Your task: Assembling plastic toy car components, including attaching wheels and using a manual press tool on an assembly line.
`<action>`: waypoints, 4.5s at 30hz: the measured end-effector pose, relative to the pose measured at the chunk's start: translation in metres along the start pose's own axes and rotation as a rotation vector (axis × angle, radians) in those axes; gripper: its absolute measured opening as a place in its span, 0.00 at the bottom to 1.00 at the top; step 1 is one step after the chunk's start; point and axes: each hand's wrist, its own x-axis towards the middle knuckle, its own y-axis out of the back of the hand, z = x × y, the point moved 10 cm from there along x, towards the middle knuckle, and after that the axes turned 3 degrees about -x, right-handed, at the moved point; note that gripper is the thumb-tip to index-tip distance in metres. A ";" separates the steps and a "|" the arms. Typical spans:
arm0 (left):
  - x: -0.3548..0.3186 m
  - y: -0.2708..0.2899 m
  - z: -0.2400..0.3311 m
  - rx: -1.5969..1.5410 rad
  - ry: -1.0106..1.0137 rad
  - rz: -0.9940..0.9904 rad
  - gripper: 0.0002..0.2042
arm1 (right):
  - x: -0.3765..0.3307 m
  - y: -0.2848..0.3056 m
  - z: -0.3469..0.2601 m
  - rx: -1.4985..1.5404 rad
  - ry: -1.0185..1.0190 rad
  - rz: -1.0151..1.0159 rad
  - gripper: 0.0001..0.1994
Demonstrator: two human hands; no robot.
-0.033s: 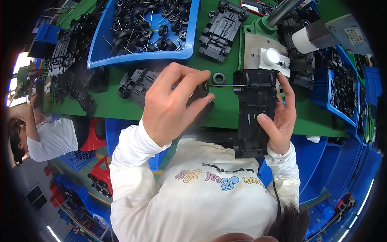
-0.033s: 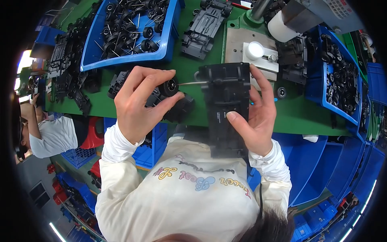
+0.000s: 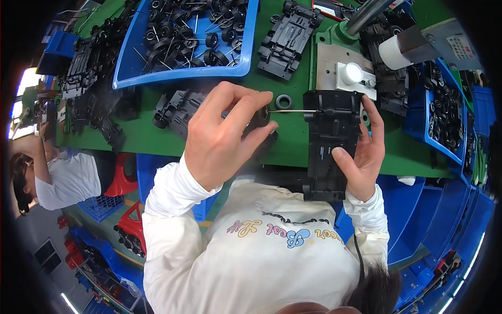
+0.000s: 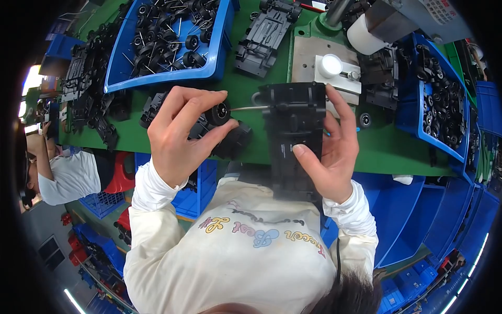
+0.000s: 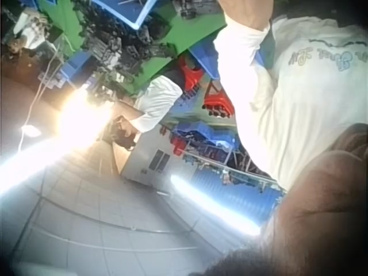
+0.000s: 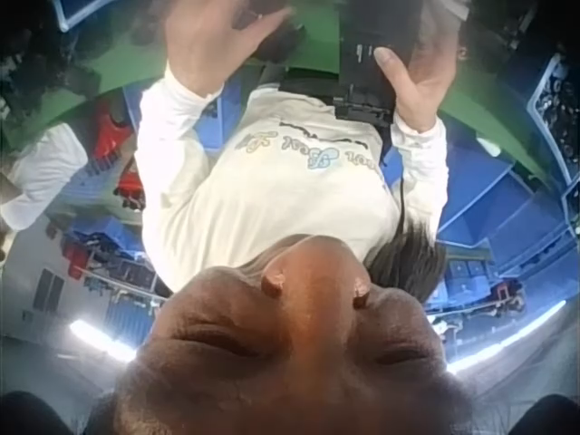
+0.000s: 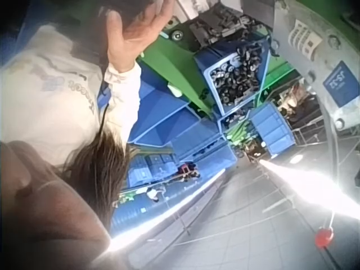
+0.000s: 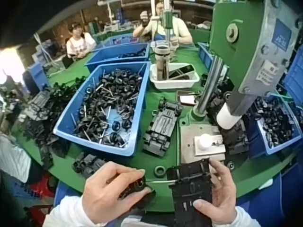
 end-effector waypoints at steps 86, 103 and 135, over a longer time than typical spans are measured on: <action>-0.019 -0.037 -0.073 -1.112 0.614 0.119 0.15 | -0.004 -0.020 0.011 0.064 0.018 -0.111 0.44; -0.023 -0.038 -0.035 -0.603 0.280 0.210 0.18 | 0.003 -0.043 0.016 0.144 -0.073 -0.086 0.44; -0.011 -0.051 -0.017 -0.970 0.526 0.310 0.33 | 0.135 0.426 0.095 -1.414 -0.362 0.043 0.28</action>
